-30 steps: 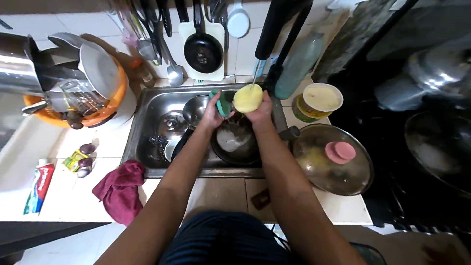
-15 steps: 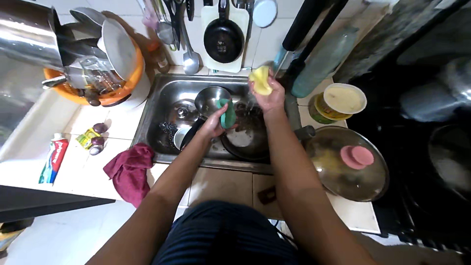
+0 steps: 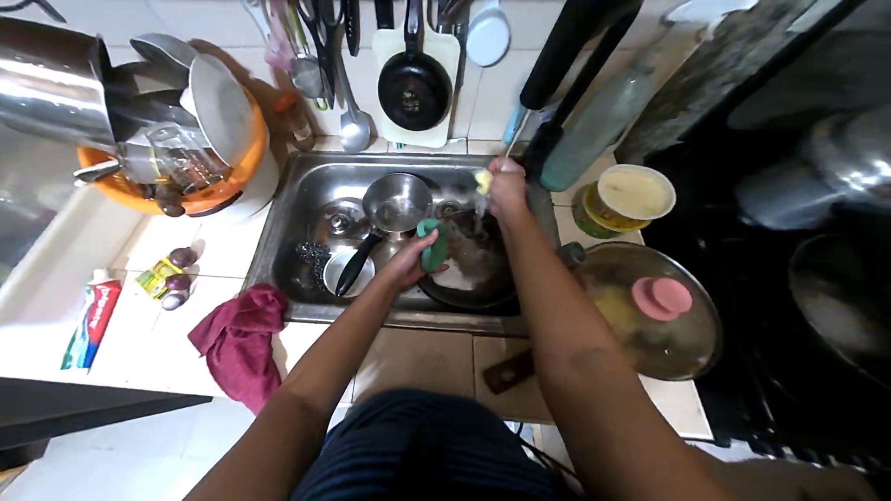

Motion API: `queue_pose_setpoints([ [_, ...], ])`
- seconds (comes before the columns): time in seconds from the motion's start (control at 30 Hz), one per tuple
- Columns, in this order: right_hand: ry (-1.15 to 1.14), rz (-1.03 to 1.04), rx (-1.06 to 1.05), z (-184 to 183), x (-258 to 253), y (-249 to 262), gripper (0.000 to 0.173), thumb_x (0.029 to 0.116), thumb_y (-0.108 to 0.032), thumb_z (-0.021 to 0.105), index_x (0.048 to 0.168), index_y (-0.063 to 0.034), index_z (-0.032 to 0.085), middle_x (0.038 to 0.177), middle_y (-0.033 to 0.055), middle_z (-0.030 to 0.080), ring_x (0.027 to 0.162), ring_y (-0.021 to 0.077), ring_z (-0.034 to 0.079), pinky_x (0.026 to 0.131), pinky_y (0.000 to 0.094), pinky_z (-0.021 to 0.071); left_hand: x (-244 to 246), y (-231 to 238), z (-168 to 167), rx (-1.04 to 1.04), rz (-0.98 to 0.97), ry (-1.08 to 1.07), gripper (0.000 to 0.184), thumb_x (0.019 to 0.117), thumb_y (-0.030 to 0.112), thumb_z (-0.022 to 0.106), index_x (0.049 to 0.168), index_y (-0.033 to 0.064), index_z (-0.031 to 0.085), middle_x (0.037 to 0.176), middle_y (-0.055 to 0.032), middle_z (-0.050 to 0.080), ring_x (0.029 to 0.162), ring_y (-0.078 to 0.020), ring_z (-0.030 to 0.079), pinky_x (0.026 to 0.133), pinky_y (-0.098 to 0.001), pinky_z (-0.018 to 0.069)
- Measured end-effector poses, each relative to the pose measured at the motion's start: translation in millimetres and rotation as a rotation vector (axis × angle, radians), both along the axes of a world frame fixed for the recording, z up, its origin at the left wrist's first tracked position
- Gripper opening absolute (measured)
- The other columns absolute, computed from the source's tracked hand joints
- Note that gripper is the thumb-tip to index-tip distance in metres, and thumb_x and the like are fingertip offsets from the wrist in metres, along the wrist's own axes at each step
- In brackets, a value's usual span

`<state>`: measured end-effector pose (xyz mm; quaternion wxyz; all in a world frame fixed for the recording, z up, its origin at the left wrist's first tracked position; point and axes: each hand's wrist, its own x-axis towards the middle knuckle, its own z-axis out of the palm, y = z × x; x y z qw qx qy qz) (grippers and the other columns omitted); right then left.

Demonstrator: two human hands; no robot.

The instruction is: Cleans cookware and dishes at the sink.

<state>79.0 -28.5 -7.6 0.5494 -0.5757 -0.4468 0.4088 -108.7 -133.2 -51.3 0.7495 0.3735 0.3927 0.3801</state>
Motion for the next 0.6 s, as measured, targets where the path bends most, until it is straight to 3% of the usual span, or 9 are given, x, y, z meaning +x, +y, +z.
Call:
queue_pose_setpoints([
  [0.13, 0.050, -0.041, -0.127, 7.3, -5.0, 2.7, 0.026, 0.1078, -0.008, 0.040, 0.120, 0.0035, 0.061, 0.104, 0.0150, 0.059, 0.083, 0.0188, 0.056, 0.072, 0.0368, 0.0498, 1.8, -5.5, 0.1, 0.014, -0.009, 0.064, 0.051, 0.1090, 0.041, 0.039, 0.155, 0.0189, 0.037, 0.134, -0.0109, 0.060, 0.111, -0.0228, 0.063, 0.090, -0.0417, 0.0562],
  [0.2, 0.181, 0.054, -0.172, 6.6, -3.4, 6.1, 0.037, 0.1036, -0.004, 0.039, 0.138, -0.0043, 0.054, 0.115, 0.0143, 0.059, 0.081, 0.0176, 0.057, 0.065, 0.0332, 0.0496, 1.3, -5.3, -0.2, 0.011, -0.011, 0.056, 0.049, 0.1094, 0.039, 0.038, 0.155, 0.0187, 0.037, 0.135, -0.0106, 0.059, 0.112, -0.0226, 0.063, 0.090, -0.0415, 0.0564],
  [0.23, 0.293, 0.119, -0.193, 7.1, -1.8, 7.0, 0.046, 0.1002, -0.002, 0.040, 0.145, -0.0090, 0.048, 0.122, 0.0135, 0.057, 0.087, 0.0187, 0.059, 0.068, 0.0336, 0.0520, 0.5, -4.4, -1.1, 0.009, -0.010, 0.043, 0.049, 0.1101, 0.037, 0.037, 0.155, 0.0178, 0.036, 0.134, -0.0111, 0.059, 0.112, -0.0230, 0.063, 0.091, -0.0423, 0.0564],
  [0.27, 0.402, 0.160, -0.220, 9.4, -0.7, 6.5, 0.045, 0.1032, -0.008, 0.044, 0.148, -0.0118, 0.046, 0.128, 0.0122, 0.055, 0.097, 0.0200, 0.060, 0.076, 0.0361, 0.0537, -0.4, -3.7, -1.7, 0.010, -0.009, 0.033, 0.048, 0.1106, 0.035, 0.035, 0.155, 0.0164, 0.035, 0.132, -0.0116, 0.060, 0.110, -0.0234, 0.064, 0.090, -0.0428, 0.0568],
  [0.3, 0.453, 0.160, -0.232, 11.2, -1.2, 6.3, 0.039, 0.1057, -0.013, 0.051, 0.144, -0.0107, 0.047, 0.122, 0.0106, 0.056, 0.096, 0.0189, 0.060, 0.078, 0.0355, 0.0543, -0.8, -3.6, -1.5, 0.011, -0.003, 0.029, 0.048, 0.1111, 0.033, 0.034, 0.155, 0.0156, 0.035, 0.129, -0.0118, 0.061, 0.107, -0.0230, 0.065, 0.088, -0.0419, 0.0577],
  [0.37, 0.434, 0.122, -0.229, 11.5, -4.2, 7.5, 0.033, 0.1049, -0.014, 0.057, 0.135, -0.0057, 0.048, 0.104, 0.0073, 0.056, 0.078, 0.0124, 0.059, 0.066, 0.0274, 0.0546, -1.7, -4.1, -0.4, 0.011, 0.007, 0.018, 0.047, 0.1113, 0.032, 0.033, 0.154, 0.0144, 0.036, 0.123, -0.0114, 0.063, 0.101, -0.0217, 0.067, 0.085, -0.0397, 0.0591],
  [0.5, 0.482, 0.164, -0.190, 7.5, -2.8, 9.2, 0.029, 0.1062, -0.003, 0.049, 0.135, 0.0006, 0.045, 0.113, 0.0125, 0.058, 0.087, 0.0160, 0.063, 0.076, 0.0300, 0.0580, -2.8, -4.3, -1.0, -0.006, 0.012, -0.001, 0.045, 0.1119, 0.032, 0.033, 0.153, 0.0152, 0.038, 0.123, -0.0109, 0.063, 0.102, -0.0218, 0.067, 0.086, -0.0398, 0.0586],
  [0.57, 0.365, 0.195, -0.149, 6.6, -3.6, 9.7, 0.024, 0.1051, 0.002, 0.046, 0.128, 0.0016, 0.051, 0.111, 0.0103, 0.061, 0.082, 0.0112, 0.062, 0.071, 0.0254, 0.0548, -1.6, -4.0, -1.1, -0.004, 0.013, -0.008, 0.044, 0.1118, 0.032, 0.034, 0.152, 0.0159, 0.039, 0.121, -0.0100, 0.065, 0.099, -0.0210, 0.068, 0.083, -0.0385, 0.0592],
  [0.6, 0.288, 0.186, -0.119, 4.8, -5.3, 11.3, 0.023, 0.1033, 0.003, 0.047, 0.125, 0.0018, 0.055, 0.105, 0.0085, 0.064, 0.073, 0.0076, 0.060, 0.063, 0.0222, 0.0517, -1.2, -4.0, -0.7, -0.001, 0.008, -0.009, 0.044, 0.1116, 0.032, 0.033, 0.152, 0.0162, 0.038, 0.121, -0.0100, 0.065, 0.099, -0.0208, 0.068, 0.082, -0.0379, 0.0593],
])
